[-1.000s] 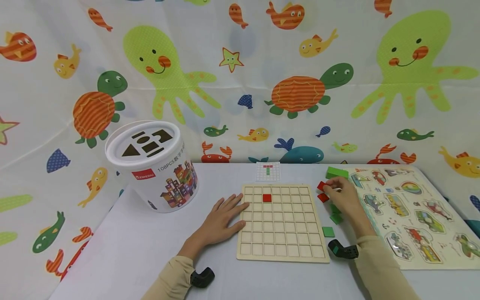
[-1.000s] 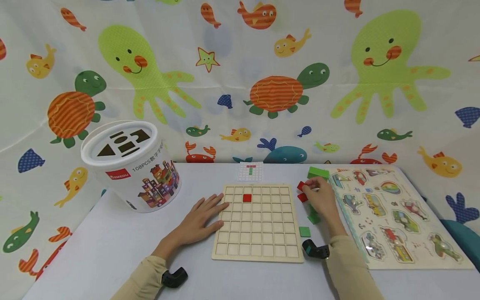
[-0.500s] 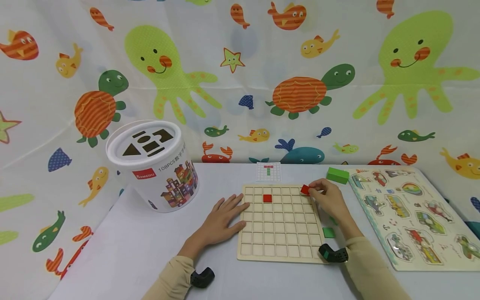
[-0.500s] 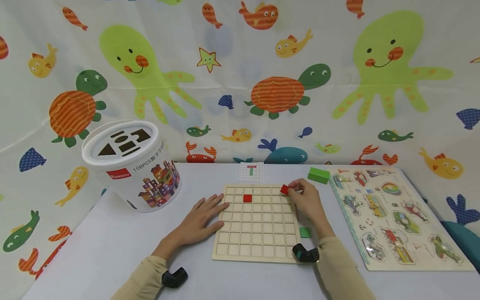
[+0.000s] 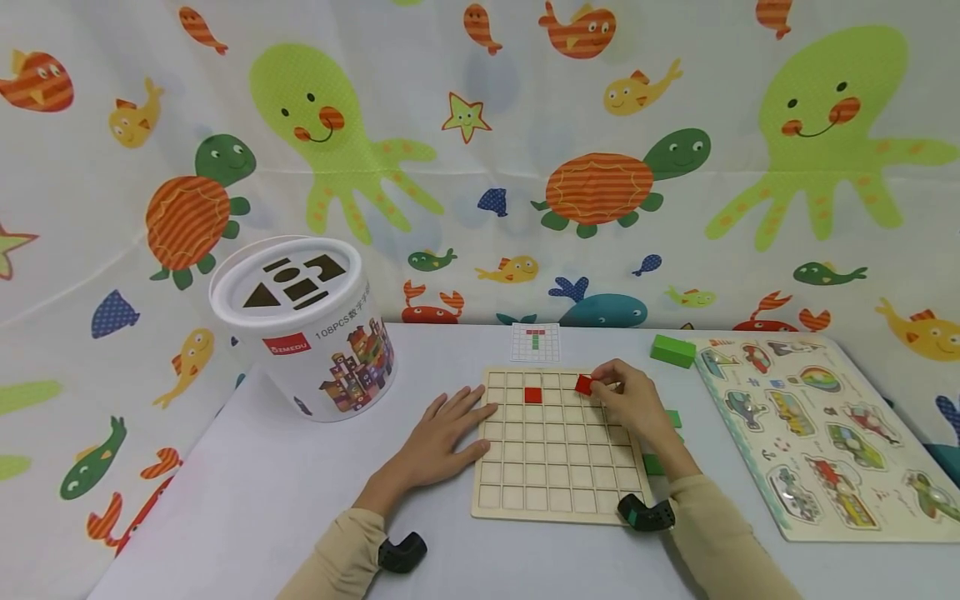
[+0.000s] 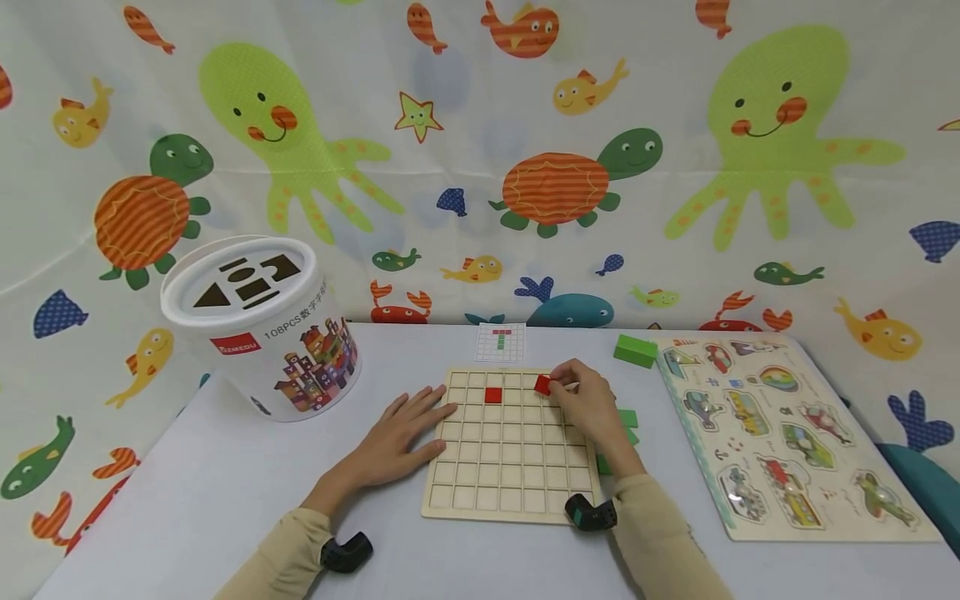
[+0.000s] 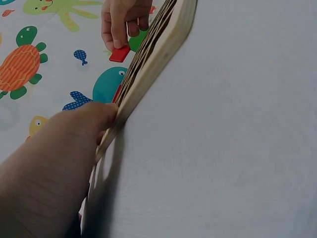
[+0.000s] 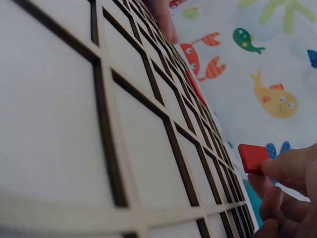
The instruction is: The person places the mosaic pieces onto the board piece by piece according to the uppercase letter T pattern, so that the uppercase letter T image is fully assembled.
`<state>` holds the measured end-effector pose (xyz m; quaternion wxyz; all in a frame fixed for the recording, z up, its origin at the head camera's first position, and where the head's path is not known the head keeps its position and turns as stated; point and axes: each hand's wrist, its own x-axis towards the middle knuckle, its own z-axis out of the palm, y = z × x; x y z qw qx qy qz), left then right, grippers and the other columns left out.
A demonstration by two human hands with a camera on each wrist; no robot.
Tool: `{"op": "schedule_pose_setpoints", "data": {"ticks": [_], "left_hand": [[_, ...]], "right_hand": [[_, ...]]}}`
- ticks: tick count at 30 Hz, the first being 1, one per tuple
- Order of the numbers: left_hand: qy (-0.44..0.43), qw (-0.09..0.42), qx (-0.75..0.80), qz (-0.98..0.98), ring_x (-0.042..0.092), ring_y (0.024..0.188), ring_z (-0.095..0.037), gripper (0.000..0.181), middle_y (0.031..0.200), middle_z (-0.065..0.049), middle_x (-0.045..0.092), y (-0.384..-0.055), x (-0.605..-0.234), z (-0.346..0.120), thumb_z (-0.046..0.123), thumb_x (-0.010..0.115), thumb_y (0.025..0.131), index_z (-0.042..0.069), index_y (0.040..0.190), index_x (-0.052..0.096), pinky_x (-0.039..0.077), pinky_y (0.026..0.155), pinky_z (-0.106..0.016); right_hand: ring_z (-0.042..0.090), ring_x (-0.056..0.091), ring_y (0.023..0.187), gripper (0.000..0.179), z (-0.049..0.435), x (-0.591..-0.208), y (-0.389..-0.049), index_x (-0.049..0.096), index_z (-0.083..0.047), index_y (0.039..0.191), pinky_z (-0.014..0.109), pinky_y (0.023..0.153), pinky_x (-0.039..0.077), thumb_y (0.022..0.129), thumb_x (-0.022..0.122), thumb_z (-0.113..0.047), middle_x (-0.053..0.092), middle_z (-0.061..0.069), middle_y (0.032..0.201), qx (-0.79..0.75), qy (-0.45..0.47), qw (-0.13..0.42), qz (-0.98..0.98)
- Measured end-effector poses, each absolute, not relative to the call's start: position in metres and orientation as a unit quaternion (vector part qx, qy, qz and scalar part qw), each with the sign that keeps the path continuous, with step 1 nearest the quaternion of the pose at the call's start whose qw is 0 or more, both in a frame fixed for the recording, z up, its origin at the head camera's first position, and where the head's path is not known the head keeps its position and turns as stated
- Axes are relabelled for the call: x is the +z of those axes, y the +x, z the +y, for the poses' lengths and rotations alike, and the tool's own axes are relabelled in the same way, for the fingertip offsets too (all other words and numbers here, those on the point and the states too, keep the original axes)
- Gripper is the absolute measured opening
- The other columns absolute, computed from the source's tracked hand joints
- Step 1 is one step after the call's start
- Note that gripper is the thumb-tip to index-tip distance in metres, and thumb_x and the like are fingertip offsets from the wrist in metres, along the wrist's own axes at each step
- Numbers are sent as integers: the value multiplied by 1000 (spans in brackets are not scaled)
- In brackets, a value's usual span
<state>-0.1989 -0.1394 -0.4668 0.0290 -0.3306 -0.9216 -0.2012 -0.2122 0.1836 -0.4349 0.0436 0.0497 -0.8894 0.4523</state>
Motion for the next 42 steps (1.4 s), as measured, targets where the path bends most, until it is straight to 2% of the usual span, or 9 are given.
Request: {"op": "schedule_pose_setpoints", "data": {"ticks": [11,20,33,42], "left_hand": [[-333,31,-201,-921,20,146,-26,56,157,-2,25,-198,-466,-139,51,44,95,29,146,37,14,117,-53],[-333,27,-202,-921,20,146,-25,56,157,-1,25,-198,-467,-140,51,45,95,30,146,36,13,117,-53],[-332,23,-200,-921,19,146,-26,56,158,-2,24,-199,-466,-139,50,45,96,29,146,36,13,118,-52],[-332,24,-201,-921,19,146,-26,56,158,-2,24,-198,-466,-139,49,45,95,28,146,36,13,118,-52]], "right_hand": [[19,64,74,14,165,-434,-211,60,-9,104,28,58,50,92,59,-16,66,10,95,461,50,9,-886],[19,64,86,12,157,-436,-213,61,-12,103,29,72,51,92,60,-17,66,6,98,435,57,4,-899],[19,60,82,10,149,-435,-218,63,-11,99,31,73,50,91,61,-15,68,5,94,398,80,23,-914],[16,56,79,9,146,-436,-221,64,-12,99,29,71,47,91,60,-16,66,2,92,364,91,14,-927]]}}
